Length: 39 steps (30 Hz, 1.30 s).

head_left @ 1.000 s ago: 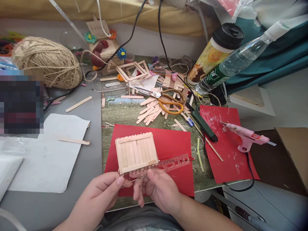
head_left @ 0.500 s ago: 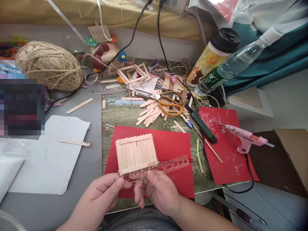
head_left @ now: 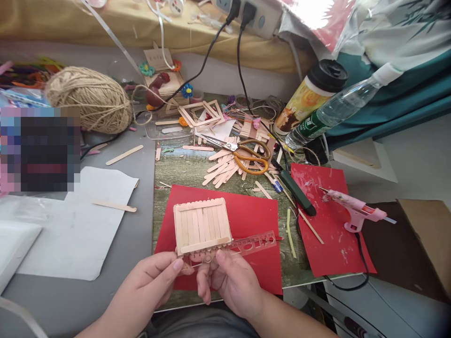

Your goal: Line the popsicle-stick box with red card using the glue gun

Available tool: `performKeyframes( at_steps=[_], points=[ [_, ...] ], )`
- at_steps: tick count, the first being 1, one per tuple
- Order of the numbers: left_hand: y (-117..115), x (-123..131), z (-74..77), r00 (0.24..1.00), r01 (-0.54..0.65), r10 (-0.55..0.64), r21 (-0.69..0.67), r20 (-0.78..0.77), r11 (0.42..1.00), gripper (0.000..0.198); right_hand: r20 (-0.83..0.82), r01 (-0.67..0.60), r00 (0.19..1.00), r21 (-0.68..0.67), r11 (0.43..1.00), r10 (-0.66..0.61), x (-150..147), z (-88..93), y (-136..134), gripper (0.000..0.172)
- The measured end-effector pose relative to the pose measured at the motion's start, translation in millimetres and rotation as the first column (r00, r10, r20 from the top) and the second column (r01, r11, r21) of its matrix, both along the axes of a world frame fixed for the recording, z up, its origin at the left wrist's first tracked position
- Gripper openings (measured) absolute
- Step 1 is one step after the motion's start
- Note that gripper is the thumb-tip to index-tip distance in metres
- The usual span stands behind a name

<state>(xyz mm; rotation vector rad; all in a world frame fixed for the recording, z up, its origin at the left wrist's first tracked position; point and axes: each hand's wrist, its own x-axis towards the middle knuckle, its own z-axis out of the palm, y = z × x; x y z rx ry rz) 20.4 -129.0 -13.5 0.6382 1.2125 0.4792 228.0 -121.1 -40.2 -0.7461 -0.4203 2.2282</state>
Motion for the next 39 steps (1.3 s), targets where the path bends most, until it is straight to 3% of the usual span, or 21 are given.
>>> performKeyframes(
  at_steps=[11,18,39],
  points=[
    [0.7,2.1,3.0,1.0,-0.026,0.026,0.027,-0.005,0.999,0.063,0.047,0.028,0.998,0.007,1.0,-0.029,-0.1,4.7,-0.3,0.056],
    [1.1,1.1,1.4,0.995,0.078,-0.072,0.11,-0.064,0.991,0.068,0.051,0.032,0.998,-0.006,0.999,-0.032,-1.4,6.1,-0.9,0.055],
    [-0.3,1.5,2.7,1.0,-0.001,0.001,0.118,-0.005,0.993,0.063,0.106,0.025,0.994,-0.019,1.0,-0.022,-0.6,8.6,-3.3,0.053]
  ],
)
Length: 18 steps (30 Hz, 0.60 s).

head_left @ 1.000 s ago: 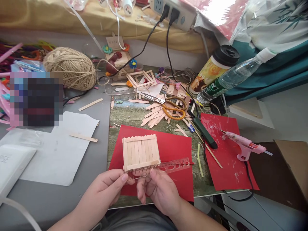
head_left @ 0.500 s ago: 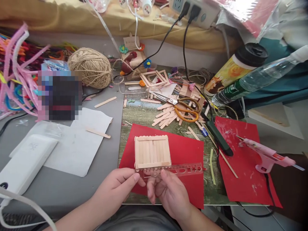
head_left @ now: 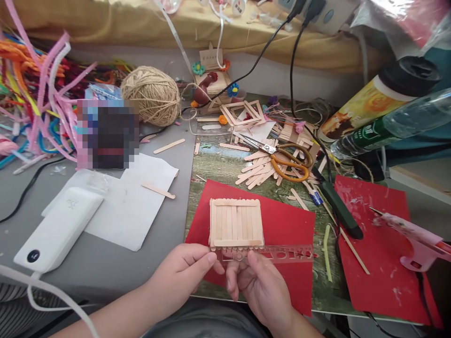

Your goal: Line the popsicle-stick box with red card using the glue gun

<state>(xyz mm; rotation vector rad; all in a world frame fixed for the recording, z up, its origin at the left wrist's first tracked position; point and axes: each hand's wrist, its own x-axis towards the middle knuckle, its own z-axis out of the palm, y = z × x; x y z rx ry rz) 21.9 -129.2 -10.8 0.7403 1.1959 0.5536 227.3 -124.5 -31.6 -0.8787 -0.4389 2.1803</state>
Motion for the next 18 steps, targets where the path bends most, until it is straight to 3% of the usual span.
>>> performKeyframes(
  at_steps=[18],
  points=[
    [4.3,2.3,5.2,0.999,-0.009,0.006,0.076,0.048,0.997,0.05,-0.02,0.044,0.999,-0.046,0.998,-0.045,-0.4,4.4,0.4,0.048]
  ],
)
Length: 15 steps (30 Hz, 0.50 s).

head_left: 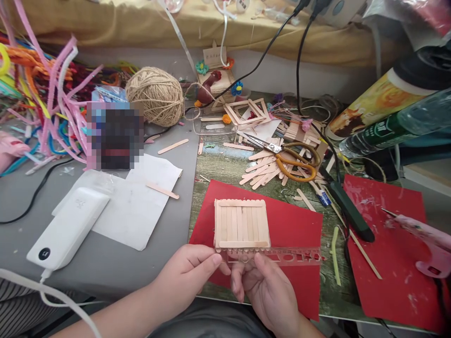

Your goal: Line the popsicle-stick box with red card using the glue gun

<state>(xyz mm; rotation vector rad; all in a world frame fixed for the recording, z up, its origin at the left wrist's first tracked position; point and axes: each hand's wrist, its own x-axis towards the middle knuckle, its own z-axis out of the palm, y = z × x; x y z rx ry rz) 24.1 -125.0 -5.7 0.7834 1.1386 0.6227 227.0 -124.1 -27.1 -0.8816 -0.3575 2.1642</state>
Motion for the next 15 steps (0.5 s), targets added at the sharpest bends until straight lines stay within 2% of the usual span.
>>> performKeyframes(
  at_steps=[15],
  points=[
    [2.0,2.1,4.1,1.0,-0.014,0.014,-0.049,-0.007,0.999,0.056,0.059,-0.023,0.998,-0.003,1.0,0.023,-0.4,-0.6,-1.0,0.051]
  ],
)
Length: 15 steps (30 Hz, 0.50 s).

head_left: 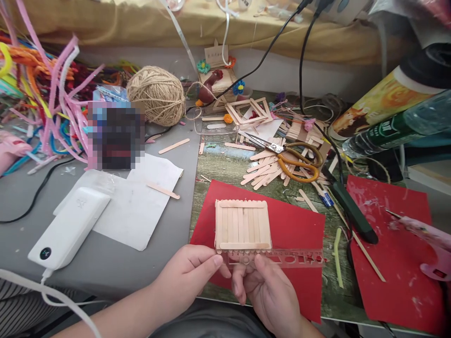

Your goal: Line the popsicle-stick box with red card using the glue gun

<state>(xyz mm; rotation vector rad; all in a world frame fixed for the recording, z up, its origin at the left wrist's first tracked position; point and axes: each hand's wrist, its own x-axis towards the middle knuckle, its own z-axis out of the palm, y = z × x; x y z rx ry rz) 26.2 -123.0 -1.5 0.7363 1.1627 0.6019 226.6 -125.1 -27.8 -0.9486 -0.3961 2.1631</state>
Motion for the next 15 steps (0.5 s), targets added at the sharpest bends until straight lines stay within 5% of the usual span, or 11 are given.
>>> performKeyframes(
  at_steps=[15],
  points=[
    [-2.0,-3.6,-4.4,0.984,0.097,-0.099,-0.018,-0.148,0.995,0.061,-0.073,-0.009,0.997,0.041,0.999,0.012,0.0,-3.6,4.4,0.058]
  ],
)
